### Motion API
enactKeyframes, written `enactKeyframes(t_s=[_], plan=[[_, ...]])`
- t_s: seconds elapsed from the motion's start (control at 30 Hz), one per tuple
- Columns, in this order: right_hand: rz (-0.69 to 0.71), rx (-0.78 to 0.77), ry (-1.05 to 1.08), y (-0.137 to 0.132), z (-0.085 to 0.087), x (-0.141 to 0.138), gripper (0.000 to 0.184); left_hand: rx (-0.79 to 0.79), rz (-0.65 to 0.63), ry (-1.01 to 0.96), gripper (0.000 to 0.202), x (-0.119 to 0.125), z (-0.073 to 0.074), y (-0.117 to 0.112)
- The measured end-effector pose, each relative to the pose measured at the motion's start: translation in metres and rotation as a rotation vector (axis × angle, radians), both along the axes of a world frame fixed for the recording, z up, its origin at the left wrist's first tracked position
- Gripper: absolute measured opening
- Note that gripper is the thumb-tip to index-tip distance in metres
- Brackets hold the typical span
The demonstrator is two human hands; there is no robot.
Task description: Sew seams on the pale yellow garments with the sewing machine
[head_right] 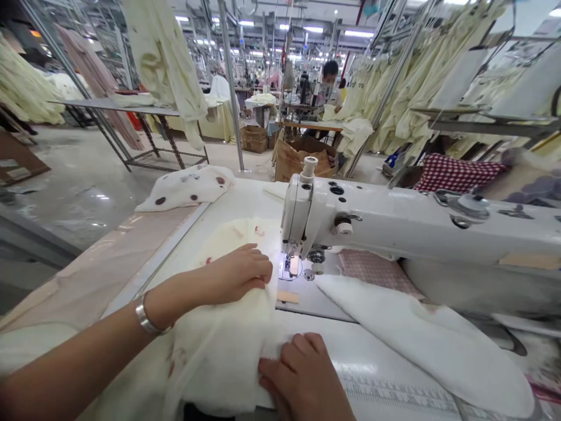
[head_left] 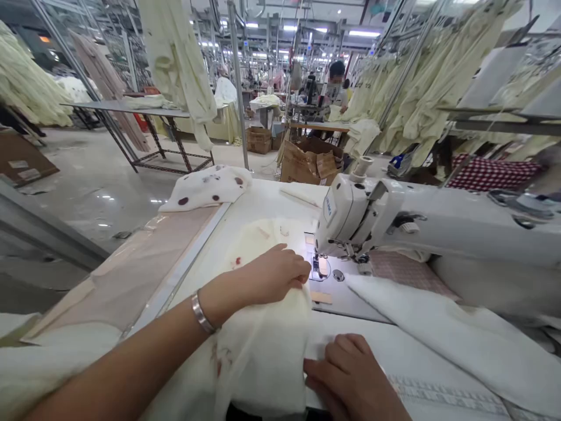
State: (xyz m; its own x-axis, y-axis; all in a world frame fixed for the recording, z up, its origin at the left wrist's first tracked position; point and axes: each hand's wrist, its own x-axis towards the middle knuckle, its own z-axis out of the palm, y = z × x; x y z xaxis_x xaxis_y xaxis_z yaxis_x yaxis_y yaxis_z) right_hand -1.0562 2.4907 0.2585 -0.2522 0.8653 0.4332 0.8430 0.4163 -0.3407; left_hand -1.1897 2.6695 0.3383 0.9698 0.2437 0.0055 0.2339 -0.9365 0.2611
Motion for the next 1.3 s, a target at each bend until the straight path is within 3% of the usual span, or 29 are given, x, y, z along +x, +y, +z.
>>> enactKeyframes(t_s=[0.17, 0.27, 0.4, 0.5, 0.67, 0.8, 0.9, 0.97, 1.1, 1.2, 1.3], plan=[[-0.159, 0.075, 0.024, 0.009, -0.003, 0.005, 0.024, -0.111, -0.038, 0.046, 0.006, -0.007, 0.020, -0.005], [-0.172, 0.045, 0.032, 0.021, 0.001, -0.003, 0.033, -0.098, -0.078, 0.076, 0.006, -0.009, 0.027, -0.008], [-0.162, -0.097, 0.088, 0.024, 0.003, -0.008, 0.028, -0.083, -0.048, 0.116, 0.011, -0.012, 0.036, -0.006], [-0.171, -0.040, 0.090, 0.011, 0.000, -0.003, 0.022, -0.065, -0.055, 0.127, 0.008, -0.011, 0.038, -0.005], [-0.219, 0.071, 0.134, -0.007, -0.004, 0.001, 0.005, -0.041, -0.122, 0.093, 0.009, 0.007, 0.023, -0.010], [-0.334, -0.096, 0.219, 0.000, -0.001, -0.004, 0.019, -0.071, -0.187, 0.041, 0.009, 0.019, 0.009, -0.015], [-0.291, -0.180, 0.257, 0.002, 0.000, -0.009, 0.012, -0.128, -0.181, 0.062, 0.009, 0.016, 0.011, -0.013], [-0.287, -0.123, 0.248, -0.002, -0.001, -0.009, 0.021, -0.165, -0.151, 0.092, 0.010, 0.009, 0.016, -0.010], [-0.352, 0.003, 0.174, -0.018, -0.005, -0.007, 0.007, -0.217, -0.102, 0.130, 0.009, 0.004, 0.019, -0.007], [-0.217, 0.075, 0.039, -0.023, -0.006, -0.013, 0.035, -0.174, -0.116, 0.085, 0.010, 0.012, 0.007, -0.011], [-0.067, 0.093, 0.031, -0.022, -0.008, -0.026, 0.033, -0.055, -0.126, -0.001, 0.016, 0.020, -0.017, -0.019]])
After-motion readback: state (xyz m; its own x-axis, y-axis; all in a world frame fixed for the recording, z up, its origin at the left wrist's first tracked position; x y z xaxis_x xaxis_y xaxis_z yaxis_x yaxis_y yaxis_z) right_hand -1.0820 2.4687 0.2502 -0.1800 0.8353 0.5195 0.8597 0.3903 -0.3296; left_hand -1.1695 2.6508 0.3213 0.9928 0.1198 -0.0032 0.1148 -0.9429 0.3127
